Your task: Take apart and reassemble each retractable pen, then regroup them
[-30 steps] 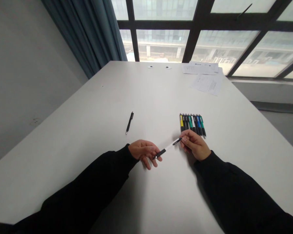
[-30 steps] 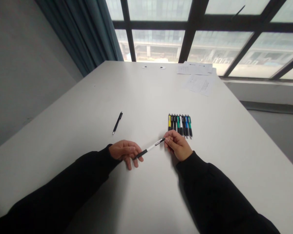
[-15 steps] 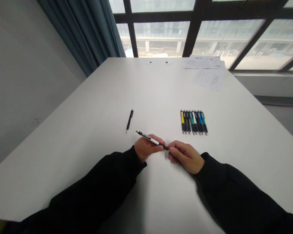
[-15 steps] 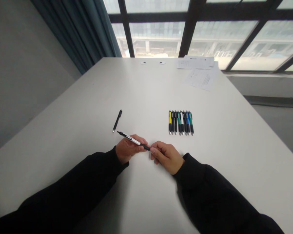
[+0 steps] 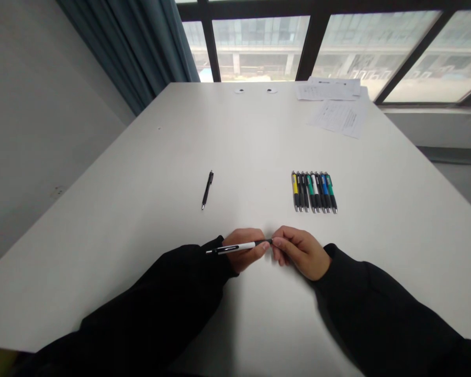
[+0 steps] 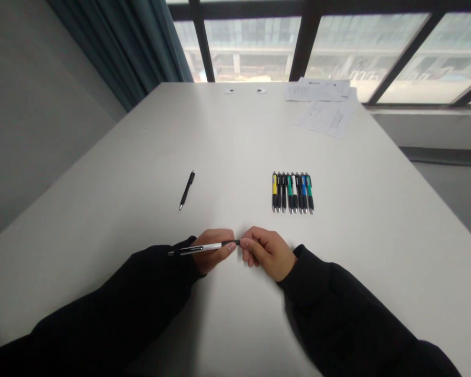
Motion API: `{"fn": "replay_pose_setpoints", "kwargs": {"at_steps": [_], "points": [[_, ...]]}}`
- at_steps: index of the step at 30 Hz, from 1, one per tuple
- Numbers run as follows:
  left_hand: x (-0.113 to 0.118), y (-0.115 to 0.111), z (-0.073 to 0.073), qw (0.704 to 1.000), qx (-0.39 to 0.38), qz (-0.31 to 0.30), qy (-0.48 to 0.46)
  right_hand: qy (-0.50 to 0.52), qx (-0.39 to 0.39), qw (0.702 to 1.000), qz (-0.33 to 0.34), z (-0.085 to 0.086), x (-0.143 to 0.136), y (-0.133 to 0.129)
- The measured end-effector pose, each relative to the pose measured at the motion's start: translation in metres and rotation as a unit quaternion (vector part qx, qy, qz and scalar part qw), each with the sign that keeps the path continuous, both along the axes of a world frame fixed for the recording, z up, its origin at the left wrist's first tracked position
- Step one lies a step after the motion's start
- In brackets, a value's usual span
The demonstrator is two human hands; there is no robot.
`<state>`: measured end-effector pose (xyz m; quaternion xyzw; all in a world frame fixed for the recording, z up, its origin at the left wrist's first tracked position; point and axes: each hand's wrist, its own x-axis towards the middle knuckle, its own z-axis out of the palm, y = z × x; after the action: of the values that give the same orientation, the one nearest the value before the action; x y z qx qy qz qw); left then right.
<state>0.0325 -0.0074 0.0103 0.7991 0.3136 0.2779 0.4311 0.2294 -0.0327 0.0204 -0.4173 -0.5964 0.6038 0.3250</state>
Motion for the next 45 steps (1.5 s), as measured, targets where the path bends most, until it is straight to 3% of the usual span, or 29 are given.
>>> {"fn": "replay_pose_setpoints", "kwargs": {"at_steps": [6,14,21,26,30,35,40,45], "points": [[-0.002,0.002,0.000,0.999,-0.035,-0.017,0.005,0.061,-0.020,0.998,-0.011,-0.005,-0.002,-0.003],[-0.003,-0.001,0.001,0.992,-0.118,-0.007,-0.051,0.099,0.016,0.994,-0.041,-0.011,-0.007,-0.009],[-0.003,0.002,0.000,0.993,-0.100,-0.020,-0.051,0.028,0.030,0.999,-0.003,-0.008,-0.004,-0.005],[-0.004,0.002,-0.003,0.993,-0.099,-0.017,-0.067,0.094,0.020,0.994,-0.048,-0.009,-0.005,-0.004],[-0.005,0.001,-0.003,0.993,-0.096,-0.020,-0.069,0.049,-0.008,0.998,-0.026,-0.010,-0.005,-0.004],[-0.005,0.001,-0.002,0.992,-0.107,-0.017,-0.071,0.109,0.006,0.993,-0.043,-0.009,-0.005,-0.004],[-0.006,0.001,-0.002,0.991,-0.106,-0.022,-0.077,0.034,-0.016,0.999,-0.021,-0.009,-0.003,-0.003],[-0.005,0.000,0.002,0.992,-0.110,-0.016,-0.060,0.088,0.001,0.994,-0.058,-0.007,-0.005,-0.003]]}}
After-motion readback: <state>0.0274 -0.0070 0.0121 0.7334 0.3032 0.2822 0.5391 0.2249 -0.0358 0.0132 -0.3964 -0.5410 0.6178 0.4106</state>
